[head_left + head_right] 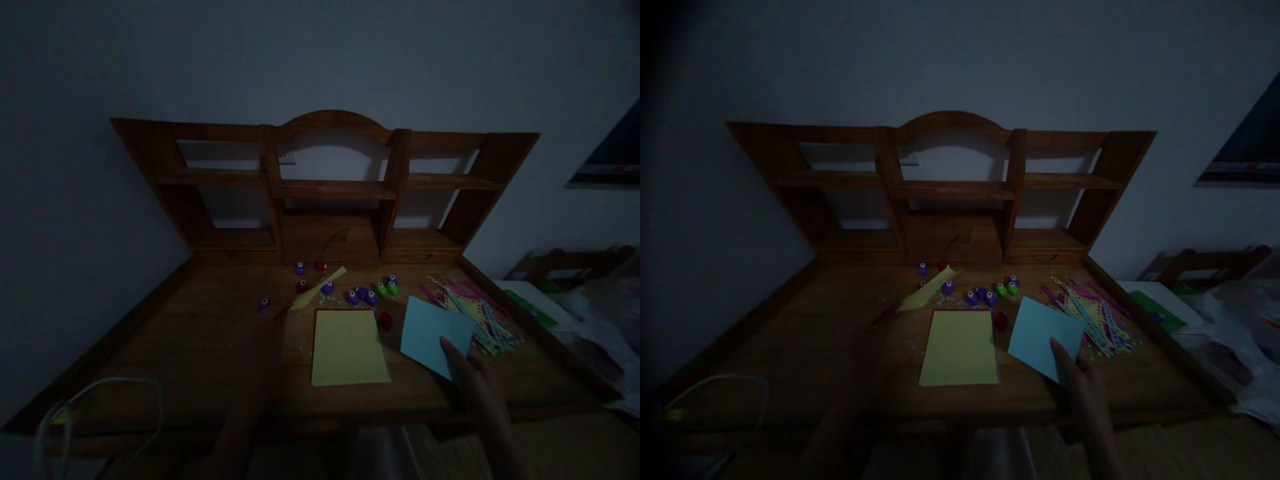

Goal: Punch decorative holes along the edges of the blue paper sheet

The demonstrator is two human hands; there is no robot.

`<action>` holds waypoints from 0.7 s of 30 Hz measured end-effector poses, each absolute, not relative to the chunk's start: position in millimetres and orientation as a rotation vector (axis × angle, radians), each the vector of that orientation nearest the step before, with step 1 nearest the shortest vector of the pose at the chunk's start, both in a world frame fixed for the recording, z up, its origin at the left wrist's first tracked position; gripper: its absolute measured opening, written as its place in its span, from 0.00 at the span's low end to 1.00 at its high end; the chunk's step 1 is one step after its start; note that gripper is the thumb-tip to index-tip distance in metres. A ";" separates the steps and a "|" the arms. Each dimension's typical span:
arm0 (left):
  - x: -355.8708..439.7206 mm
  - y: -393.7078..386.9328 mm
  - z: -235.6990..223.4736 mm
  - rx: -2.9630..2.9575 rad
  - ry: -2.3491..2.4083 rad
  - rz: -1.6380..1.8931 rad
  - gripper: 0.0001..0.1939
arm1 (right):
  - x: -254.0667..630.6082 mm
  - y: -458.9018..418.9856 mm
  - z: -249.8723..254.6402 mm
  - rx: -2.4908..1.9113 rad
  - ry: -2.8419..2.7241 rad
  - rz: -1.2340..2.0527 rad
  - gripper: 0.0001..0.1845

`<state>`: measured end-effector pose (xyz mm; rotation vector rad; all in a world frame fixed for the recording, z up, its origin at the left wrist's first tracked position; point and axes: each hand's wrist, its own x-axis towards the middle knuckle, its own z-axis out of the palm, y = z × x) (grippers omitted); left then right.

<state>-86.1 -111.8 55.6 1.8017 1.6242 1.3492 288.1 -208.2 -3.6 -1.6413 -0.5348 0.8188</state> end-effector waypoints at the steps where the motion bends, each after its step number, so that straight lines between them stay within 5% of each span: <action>1: -87.3 -113.5 54.8 1.816 1.630 1.358 0.17 | 287.4 -208.5 -2.1 -1.639 -0.529 0.831 0.33; 14: -80.0 -136.1 45.4 2.032 1.650 1.219 0.21 | 286.3 -209.7 1.2 -1.704 -0.555 0.789 0.31; 21: -72.4 -148.8 26.2 2.420 1.260 1.258 0.25 | 286.6 -208.3 4.0 -1.683 -0.547 0.808 0.31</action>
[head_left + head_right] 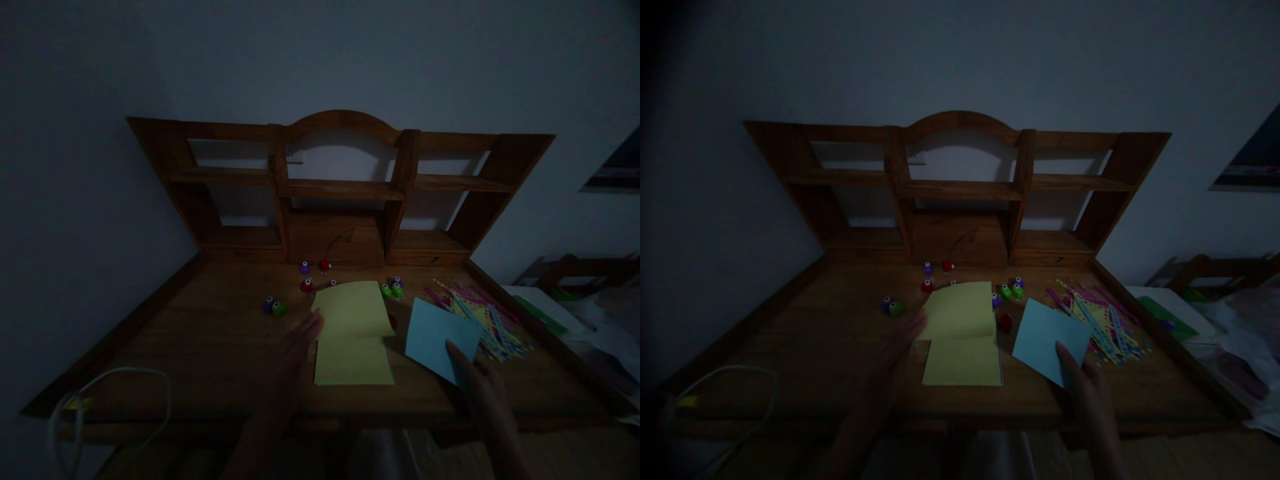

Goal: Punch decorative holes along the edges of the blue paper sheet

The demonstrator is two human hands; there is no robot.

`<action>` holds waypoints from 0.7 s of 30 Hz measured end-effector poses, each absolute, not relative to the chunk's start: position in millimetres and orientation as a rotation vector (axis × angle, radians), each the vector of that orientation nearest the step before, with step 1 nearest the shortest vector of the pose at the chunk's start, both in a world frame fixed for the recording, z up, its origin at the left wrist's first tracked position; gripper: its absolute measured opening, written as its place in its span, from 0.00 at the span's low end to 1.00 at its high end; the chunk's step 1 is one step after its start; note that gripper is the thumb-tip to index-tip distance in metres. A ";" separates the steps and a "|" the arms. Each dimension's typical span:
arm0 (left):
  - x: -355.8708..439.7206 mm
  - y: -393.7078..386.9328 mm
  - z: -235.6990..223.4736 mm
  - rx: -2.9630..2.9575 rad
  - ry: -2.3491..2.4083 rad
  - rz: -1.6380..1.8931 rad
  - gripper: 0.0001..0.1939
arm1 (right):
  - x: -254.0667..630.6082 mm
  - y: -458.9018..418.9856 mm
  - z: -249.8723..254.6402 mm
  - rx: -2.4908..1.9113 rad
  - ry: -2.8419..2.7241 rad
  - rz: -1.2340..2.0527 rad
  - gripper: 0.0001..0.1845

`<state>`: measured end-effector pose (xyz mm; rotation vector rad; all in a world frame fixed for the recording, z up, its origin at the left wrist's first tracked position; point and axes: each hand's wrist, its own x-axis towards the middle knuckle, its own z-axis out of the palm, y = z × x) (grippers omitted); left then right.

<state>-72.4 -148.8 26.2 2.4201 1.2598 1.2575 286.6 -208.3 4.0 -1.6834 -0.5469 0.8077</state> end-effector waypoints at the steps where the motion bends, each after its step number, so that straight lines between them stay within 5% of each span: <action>1: -71.8 -149.0 20.8 2.481 1.224 1.194 0.26 | 286.9 -208.4 4.4 -1.703 -0.554 0.806 0.31; 14: -73.2 -174.9 -5.1 2.801 0.979 0.629 0.43 | 275.8 -213.9 22.2 -1.688 -0.638 0.702 0.25; 21: -75.8 -175.5 -15.4 2.816 1.039 0.624 0.31 | 273.6 -213.4 24.9 -1.680 -0.645 0.719 0.24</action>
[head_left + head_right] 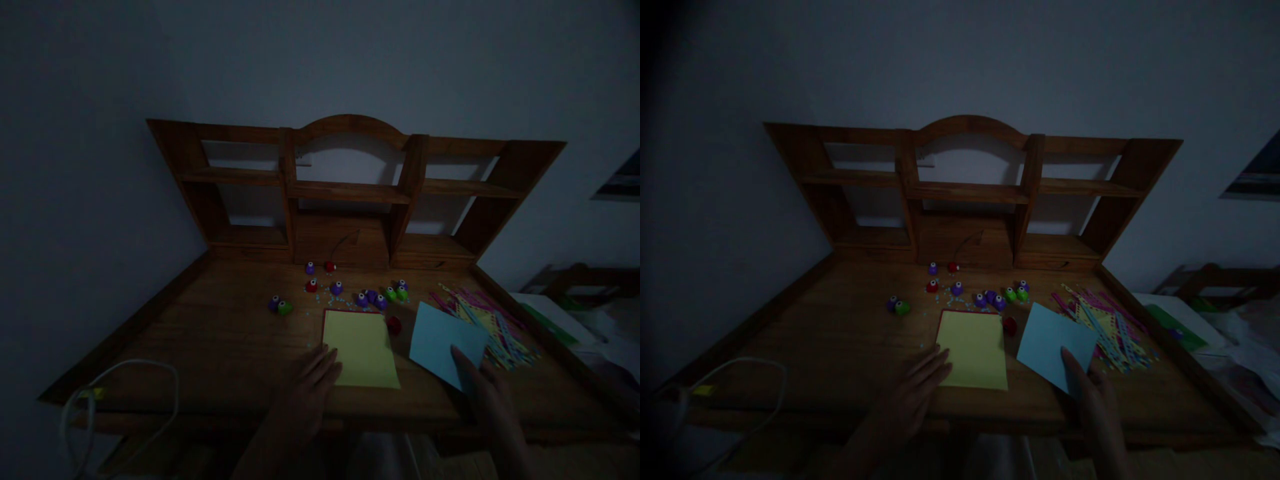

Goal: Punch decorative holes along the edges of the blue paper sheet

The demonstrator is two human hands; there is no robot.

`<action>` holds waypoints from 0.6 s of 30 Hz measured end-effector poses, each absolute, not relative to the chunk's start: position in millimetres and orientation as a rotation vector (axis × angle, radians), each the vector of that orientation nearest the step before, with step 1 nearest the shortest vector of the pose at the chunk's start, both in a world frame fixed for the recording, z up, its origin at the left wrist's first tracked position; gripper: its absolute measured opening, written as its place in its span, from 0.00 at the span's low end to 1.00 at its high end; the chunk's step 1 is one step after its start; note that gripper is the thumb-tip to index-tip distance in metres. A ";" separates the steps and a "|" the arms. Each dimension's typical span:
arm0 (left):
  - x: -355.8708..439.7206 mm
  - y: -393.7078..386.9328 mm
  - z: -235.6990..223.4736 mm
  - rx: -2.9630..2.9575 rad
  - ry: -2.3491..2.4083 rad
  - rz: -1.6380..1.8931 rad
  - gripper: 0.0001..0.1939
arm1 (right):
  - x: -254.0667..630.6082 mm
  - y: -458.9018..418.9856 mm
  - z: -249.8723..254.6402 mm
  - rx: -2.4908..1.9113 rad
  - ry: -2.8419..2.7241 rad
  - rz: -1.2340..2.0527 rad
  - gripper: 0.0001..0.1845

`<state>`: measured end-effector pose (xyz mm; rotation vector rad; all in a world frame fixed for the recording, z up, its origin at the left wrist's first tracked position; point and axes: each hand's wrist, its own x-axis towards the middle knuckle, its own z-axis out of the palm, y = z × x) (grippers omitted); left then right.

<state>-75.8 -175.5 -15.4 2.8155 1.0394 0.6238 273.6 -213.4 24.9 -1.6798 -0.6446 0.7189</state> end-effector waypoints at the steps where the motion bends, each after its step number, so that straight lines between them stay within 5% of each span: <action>1: -76.4 -175.1 -17.3 2.825 1.037 0.630 0.30 | 272.9 -213.6 26.8 -1.685 -0.644 0.713 0.23; 18: -71.5 -175.7 -20.1 2.896 1.055 0.734 0.21 | 287.4 -213.3 2.9 -1.712 -0.561 0.763 0.29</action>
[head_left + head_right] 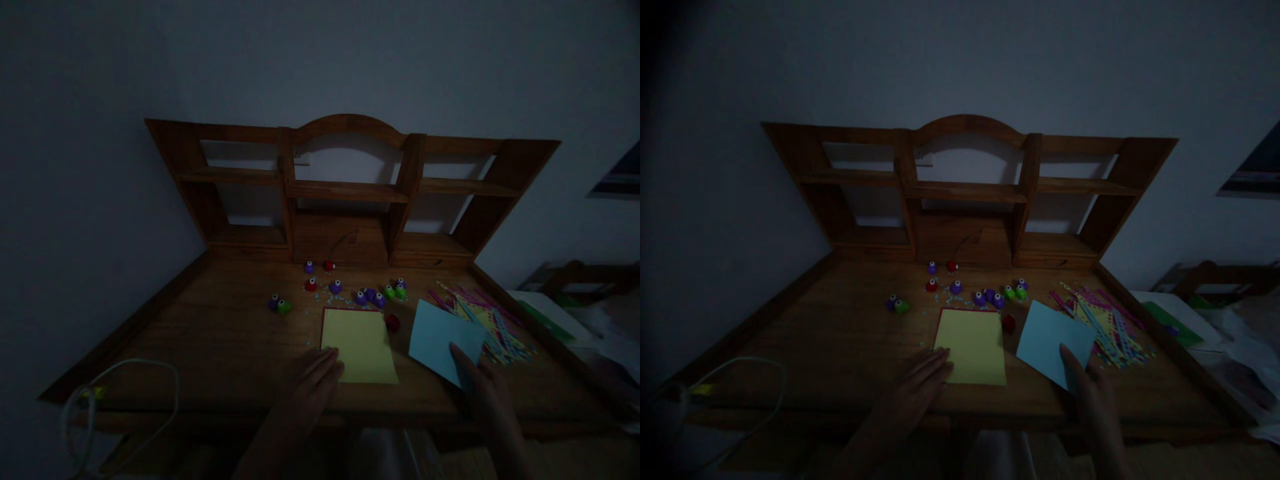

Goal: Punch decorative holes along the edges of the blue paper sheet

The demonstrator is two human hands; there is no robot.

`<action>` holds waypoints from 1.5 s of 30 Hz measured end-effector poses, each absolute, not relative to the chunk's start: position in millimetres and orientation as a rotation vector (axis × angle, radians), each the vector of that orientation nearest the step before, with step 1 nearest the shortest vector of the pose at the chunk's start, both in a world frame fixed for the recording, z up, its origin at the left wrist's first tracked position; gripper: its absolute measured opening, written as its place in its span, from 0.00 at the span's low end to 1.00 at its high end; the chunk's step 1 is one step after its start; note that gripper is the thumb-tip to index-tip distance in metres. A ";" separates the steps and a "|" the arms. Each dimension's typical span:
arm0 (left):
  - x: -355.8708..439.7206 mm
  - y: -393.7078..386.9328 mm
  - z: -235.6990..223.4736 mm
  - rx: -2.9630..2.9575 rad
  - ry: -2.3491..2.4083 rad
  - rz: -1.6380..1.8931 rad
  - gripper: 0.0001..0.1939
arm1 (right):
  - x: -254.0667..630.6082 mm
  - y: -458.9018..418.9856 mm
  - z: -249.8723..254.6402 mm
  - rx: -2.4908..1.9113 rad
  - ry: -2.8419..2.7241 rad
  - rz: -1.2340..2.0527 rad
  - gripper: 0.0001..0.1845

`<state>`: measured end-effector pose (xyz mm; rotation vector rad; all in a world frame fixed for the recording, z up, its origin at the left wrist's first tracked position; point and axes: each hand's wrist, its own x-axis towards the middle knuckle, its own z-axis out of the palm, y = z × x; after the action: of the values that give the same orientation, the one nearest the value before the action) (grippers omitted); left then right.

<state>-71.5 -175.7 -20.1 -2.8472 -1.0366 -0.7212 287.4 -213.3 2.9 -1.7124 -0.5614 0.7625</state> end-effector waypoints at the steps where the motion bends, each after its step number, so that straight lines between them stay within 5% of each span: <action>1: -70.9 -175.9 -19.8 -2.846 -1.037 -0.720 0.21 | 286.6 -213.6 4.5 -1.696 -0.570 0.765 0.28; 23: -60.6 -176.2 -32.1 -2.897 -1.096 -0.610 0.32 | 283.2 -215.1 12.7 -1.663 -0.571 0.774 0.28; 35: -38.1 -142.3 36.4 -2.832 -1.183 -1.249 0.17 | 291.1 -209.5 -8.5 -1.589 -0.408 0.848 0.35; 45: 65.5 -56.4 39.9 -3.382 -0.396 -1.008 0.15 | 285.6 -214.7 -4.8 -1.503 -0.397 0.816 0.31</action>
<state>65.5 -56.4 39.9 -3.3821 -0.3964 -1.0082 285.6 -214.7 -4.8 -1.5030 -0.3968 0.8159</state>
